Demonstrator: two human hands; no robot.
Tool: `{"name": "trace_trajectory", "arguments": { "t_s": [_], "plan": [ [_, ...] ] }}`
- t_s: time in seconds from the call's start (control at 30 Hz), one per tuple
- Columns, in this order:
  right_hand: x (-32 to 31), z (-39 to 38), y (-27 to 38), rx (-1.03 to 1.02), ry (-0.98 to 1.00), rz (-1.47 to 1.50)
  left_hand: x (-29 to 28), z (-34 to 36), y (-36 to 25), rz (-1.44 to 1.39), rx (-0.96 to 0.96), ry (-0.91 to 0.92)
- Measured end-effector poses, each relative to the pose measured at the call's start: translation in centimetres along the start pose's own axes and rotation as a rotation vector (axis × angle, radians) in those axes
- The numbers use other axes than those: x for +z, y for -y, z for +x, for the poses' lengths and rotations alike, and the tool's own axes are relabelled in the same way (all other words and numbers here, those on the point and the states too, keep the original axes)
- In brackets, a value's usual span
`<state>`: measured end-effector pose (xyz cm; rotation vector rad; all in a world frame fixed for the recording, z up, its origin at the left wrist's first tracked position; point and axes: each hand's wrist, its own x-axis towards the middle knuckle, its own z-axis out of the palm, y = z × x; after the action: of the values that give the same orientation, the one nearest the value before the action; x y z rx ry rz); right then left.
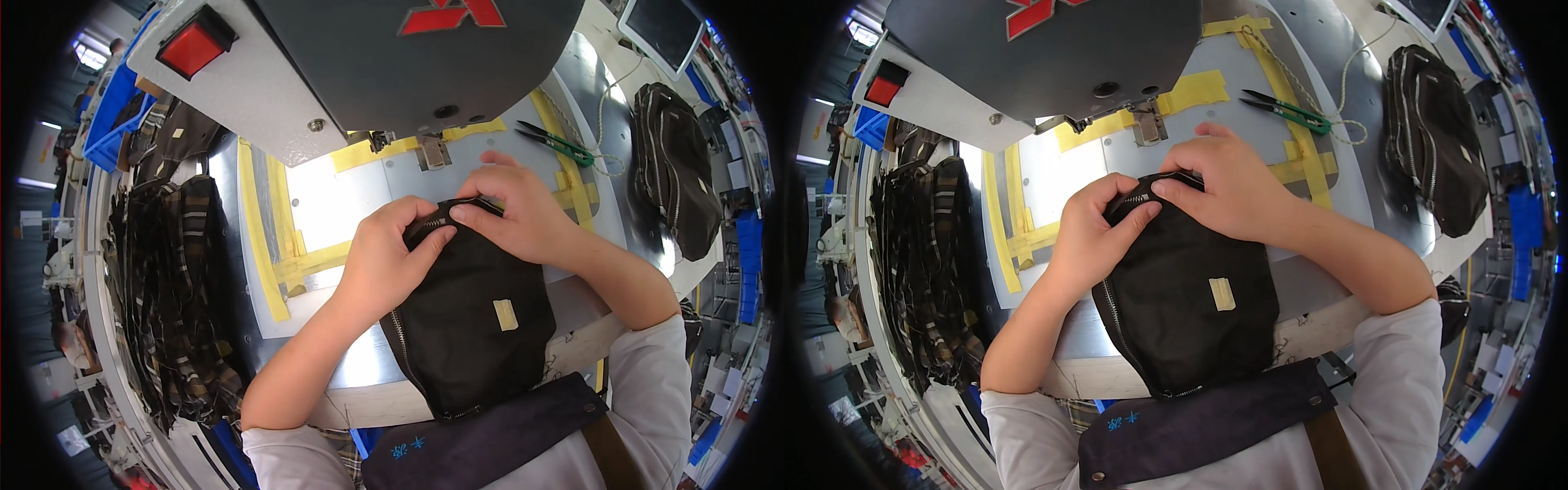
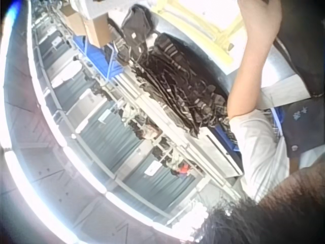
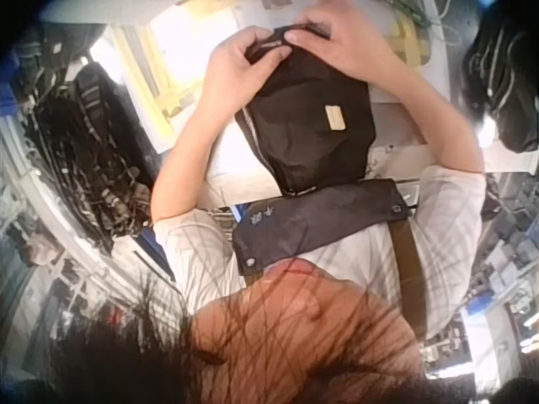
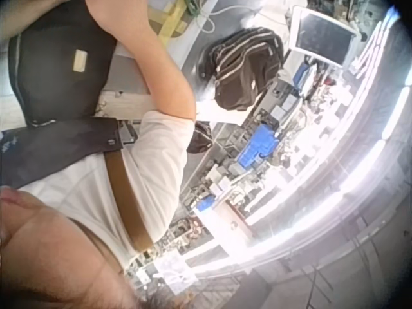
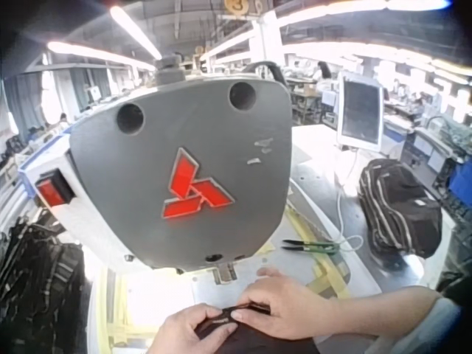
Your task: The person aligns the zipper of a black bag under a sewing machine and sews the seam. They repeat this process for multiple bags, handling them one at a time from a stack on the left to a finished pile on the right.
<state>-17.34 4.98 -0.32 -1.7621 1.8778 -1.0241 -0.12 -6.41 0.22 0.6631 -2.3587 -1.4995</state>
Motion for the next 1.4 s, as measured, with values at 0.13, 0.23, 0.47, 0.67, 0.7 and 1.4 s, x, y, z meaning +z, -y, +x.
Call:
{"name": "trace_trajectory", "arguments": {
  "t_s": [0.13, 0.23, 0.47, 0.67, 0.7, 1.4],
  "plan": [
    [0.0, 0.0, 0.3, -0.035, -0.011, 0.014, 0.0, 0.0, 0.5, -0.013, 0.051, -0.024],
    [-0.3, 0.0, 0.5, -0.044, 0.01, 0.023, 0.0, 0.0, 0.6, -0.042, 0.03, 0.005],
    [0.0, -0.1, 0.5, -0.007, 0.019, 0.084, 0.0, -0.1, -0.1, 0.007, -0.004, -0.017],
    [-0.2, 0.2, 0.7, 0.041, 0.067, 0.152, -0.6, 0.0, -0.1, -0.036, -0.052, 0.044],
    [-0.3, 0.2, 0.6, 0.068, 0.073, 0.175, -0.7, 0.1, 0.0, -0.051, -0.052, 0.061],
    [-1.2, -1.2, 2.0, -0.739, -0.297, -0.562, 0.0, -0.3, 1.1, 0.204, 0.578, -0.262]
  ]
}}
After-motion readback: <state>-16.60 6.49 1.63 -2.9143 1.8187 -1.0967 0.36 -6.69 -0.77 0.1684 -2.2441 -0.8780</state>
